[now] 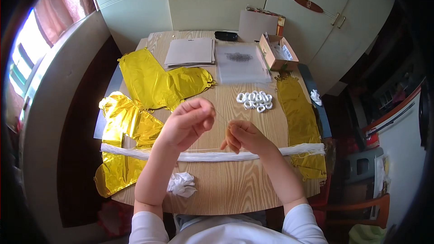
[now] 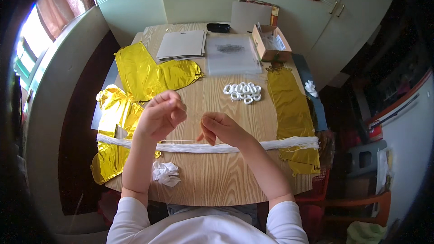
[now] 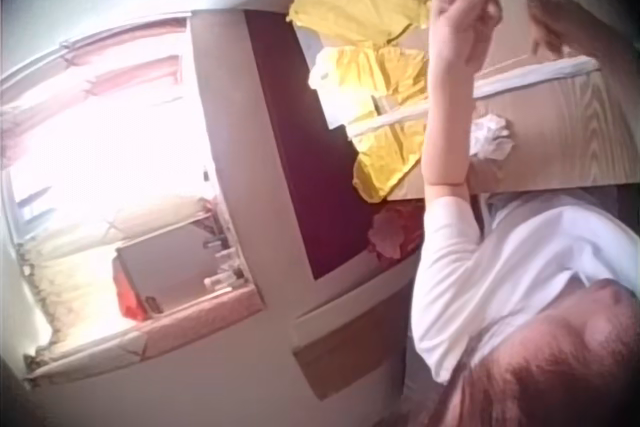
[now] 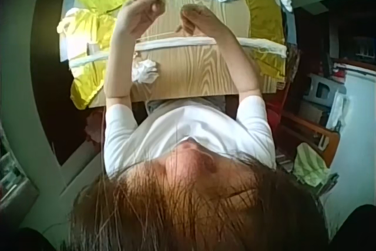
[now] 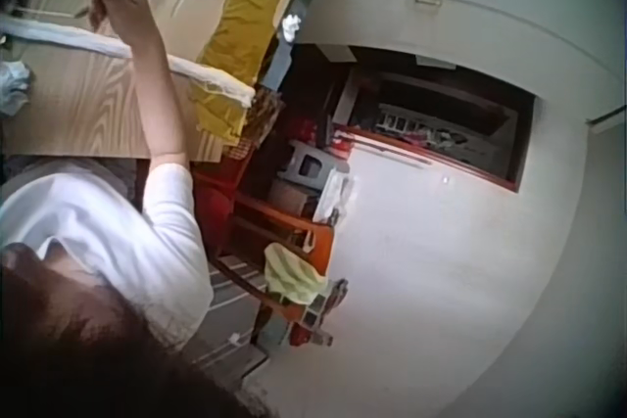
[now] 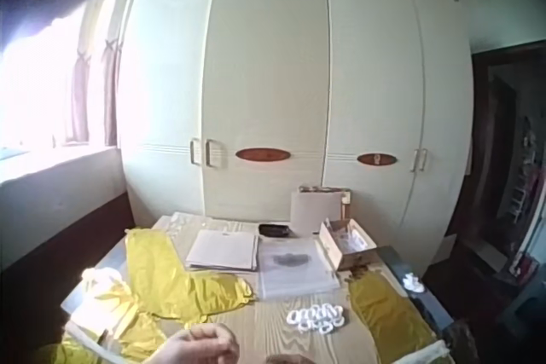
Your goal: Attaching plastic clips to a white strip for balloon decoration assembly.
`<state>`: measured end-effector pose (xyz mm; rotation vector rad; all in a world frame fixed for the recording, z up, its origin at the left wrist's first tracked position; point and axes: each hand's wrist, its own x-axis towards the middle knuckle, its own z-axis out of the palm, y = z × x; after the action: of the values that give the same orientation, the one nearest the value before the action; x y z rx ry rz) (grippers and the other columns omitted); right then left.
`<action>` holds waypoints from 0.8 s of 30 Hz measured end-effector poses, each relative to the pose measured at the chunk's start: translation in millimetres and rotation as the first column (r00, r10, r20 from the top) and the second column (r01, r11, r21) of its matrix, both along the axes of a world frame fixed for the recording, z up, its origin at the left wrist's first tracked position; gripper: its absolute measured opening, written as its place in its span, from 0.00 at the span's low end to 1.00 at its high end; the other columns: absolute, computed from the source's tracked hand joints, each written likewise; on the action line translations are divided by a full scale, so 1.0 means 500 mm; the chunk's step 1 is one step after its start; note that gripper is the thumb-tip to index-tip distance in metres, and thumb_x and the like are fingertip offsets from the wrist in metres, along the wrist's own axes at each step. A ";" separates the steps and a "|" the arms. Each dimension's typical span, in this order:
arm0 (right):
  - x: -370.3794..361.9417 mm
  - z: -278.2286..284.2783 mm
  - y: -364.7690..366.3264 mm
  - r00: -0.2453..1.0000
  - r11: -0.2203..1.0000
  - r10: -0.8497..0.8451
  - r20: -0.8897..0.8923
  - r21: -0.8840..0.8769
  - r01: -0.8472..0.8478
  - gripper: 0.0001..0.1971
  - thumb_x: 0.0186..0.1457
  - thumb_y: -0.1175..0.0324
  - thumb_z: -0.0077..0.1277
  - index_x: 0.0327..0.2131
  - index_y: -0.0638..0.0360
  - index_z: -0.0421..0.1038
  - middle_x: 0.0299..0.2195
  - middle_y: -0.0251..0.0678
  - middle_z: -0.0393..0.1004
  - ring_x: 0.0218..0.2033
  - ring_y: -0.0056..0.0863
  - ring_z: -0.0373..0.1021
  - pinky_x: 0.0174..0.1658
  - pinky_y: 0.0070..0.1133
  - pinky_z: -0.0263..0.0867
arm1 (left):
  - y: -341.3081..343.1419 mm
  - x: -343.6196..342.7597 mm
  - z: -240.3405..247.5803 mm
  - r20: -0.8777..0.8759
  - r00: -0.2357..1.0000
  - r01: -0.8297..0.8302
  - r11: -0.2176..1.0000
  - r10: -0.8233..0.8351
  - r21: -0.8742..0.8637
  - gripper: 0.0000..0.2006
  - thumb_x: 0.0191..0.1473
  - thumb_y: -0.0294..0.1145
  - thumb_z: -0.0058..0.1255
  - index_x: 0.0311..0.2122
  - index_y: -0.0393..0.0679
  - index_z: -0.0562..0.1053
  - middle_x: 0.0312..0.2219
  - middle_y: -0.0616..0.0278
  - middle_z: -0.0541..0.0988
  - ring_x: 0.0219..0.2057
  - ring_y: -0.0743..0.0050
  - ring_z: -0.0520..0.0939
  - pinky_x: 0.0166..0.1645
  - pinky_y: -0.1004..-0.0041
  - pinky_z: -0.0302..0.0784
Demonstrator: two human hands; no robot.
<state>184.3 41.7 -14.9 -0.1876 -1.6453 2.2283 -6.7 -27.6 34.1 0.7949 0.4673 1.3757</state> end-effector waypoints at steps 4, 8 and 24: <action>-0.005 0.025 -0.014 0.953 0.968 -0.160 0.257 0.231 0.100 0.16 0.60 0.58 0.38 0.25 0.58 0.64 0.16 0.23 0.59 0.18 0.13 0.57 0.28 0.17 0.62 | -0.005 0.019 0.045 -0.008 0.973 -0.230 0.973 0.230 0.019 0.11 0.53 0.25 0.42 0.41 0.39 0.72 0.33 0.60 0.75 0.37 0.76 0.72 0.39 0.77 0.68; 0.017 0.071 -0.025 0.965 0.904 -0.243 0.102 0.384 0.187 0.12 0.59 0.64 0.40 0.26 0.59 0.66 0.16 0.23 0.59 0.18 0.12 0.55 0.26 0.14 0.57 | 0.016 0.012 0.012 -0.656 -0.070 -0.175 0.638 0.752 0.750 0.07 0.48 0.23 0.47 0.33 0.39 0.75 0.28 0.60 0.74 0.33 0.75 0.72 0.35 0.76 0.68; 0.019 0.060 -0.014 0.877 0.610 -0.460 -0.135 0.670 0.423 0.05 0.54 0.70 0.46 0.28 0.61 0.68 0.20 0.33 0.71 0.20 0.20 0.67 0.24 0.17 0.61 | -0.008 0.000 -0.002 -0.585 0.811 0.155 0.970 -0.016 0.188 0.08 0.50 0.29 0.47 0.35 0.36 0.71 0.29 0.62 0.73 0.41 0.73 0.68 0.47 0.71 0.60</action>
<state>193.9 34.7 15.1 -0.4019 -2.0565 1.1501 -6.9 -31.4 32.9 1.4284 0.7442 1.0913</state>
